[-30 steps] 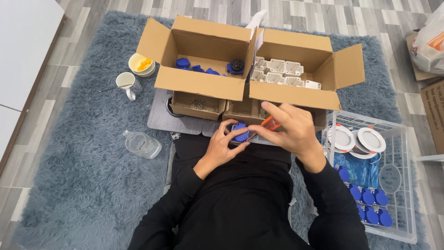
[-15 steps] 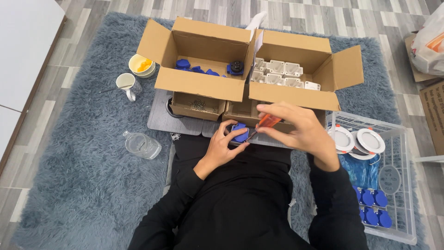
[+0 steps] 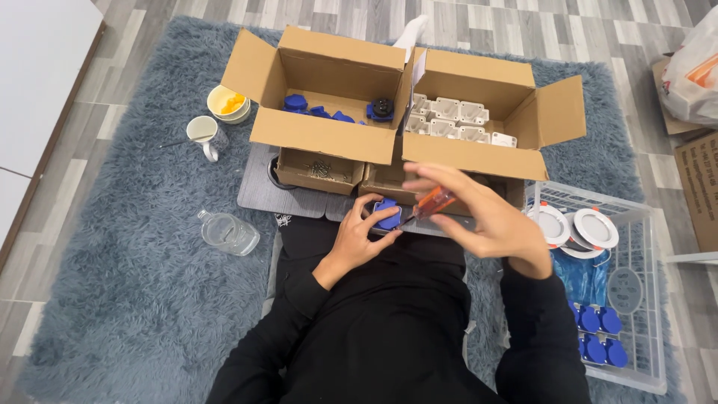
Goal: Assembling electrical components by attaching blue bases to white housings using a screwdriver.
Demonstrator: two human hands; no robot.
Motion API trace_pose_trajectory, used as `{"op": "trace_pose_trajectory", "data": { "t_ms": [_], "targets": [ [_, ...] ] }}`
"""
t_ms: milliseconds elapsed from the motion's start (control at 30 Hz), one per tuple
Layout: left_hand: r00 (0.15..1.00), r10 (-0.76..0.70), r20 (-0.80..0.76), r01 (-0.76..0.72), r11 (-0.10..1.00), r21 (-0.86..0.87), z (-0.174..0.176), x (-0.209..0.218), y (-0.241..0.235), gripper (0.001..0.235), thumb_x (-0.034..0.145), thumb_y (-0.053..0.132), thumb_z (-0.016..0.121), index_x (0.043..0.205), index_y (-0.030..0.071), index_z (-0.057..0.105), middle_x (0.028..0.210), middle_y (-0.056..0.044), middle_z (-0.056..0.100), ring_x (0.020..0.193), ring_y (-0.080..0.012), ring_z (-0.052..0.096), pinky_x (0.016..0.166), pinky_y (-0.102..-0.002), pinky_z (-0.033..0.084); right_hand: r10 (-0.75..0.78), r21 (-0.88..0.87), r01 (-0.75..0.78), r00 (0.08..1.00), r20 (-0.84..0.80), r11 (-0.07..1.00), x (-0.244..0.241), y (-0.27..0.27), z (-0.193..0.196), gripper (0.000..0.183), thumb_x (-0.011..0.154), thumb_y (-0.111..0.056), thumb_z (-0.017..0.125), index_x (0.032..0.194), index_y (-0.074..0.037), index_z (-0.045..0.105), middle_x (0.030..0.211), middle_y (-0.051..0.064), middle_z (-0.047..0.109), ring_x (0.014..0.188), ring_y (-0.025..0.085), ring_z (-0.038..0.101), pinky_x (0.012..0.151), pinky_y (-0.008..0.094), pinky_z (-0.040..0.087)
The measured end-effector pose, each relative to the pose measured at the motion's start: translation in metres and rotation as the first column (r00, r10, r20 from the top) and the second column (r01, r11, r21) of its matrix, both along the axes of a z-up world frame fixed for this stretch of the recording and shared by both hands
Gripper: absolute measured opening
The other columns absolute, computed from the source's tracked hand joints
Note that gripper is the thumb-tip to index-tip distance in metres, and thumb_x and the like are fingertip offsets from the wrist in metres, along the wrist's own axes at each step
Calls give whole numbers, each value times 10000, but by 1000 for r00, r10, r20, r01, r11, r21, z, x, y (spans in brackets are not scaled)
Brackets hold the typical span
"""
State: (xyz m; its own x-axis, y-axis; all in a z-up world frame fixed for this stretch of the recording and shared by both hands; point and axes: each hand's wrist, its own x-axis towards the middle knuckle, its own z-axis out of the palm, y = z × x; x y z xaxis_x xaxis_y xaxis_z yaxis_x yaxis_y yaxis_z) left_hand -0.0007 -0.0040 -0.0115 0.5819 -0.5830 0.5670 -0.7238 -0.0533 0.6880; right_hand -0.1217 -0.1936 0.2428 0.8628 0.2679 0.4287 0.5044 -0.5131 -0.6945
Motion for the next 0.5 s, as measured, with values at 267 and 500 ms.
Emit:
{"op": "trace_pose_trajectory", "data": {
  "t_ms": [267, 500],
  "targets": [
    [1000, 6, -3, -6, 1000, -2, -1, -1, -1, 496, 915, 525, 851, 1376, 371, 754, 1422, -49, 601, 827, -264, 713, 833, -442, 593, -161, -76, 178, 969, 188, 981, 6, -9, -16, 532, 892, -31, 881, 1401, -32, 726, 1129, 138, 810, 944, 306, 803, 812, 418, 641],
    [1000, 8, -4, -8, 1000, -7, 4, -1, 0, 484, 916, 512, 855, 1367, 370, 756, 1416, -52, 611, 830, -268, 719, 834, -443, 599, -253, -221, 462, 758, 600, 859, 24, 3, -40, 599, 885, -253, 973, 1400, -31, 762, 766, 70, 608, 571, 248, 609, 587, 359, 568]
  ]
}}
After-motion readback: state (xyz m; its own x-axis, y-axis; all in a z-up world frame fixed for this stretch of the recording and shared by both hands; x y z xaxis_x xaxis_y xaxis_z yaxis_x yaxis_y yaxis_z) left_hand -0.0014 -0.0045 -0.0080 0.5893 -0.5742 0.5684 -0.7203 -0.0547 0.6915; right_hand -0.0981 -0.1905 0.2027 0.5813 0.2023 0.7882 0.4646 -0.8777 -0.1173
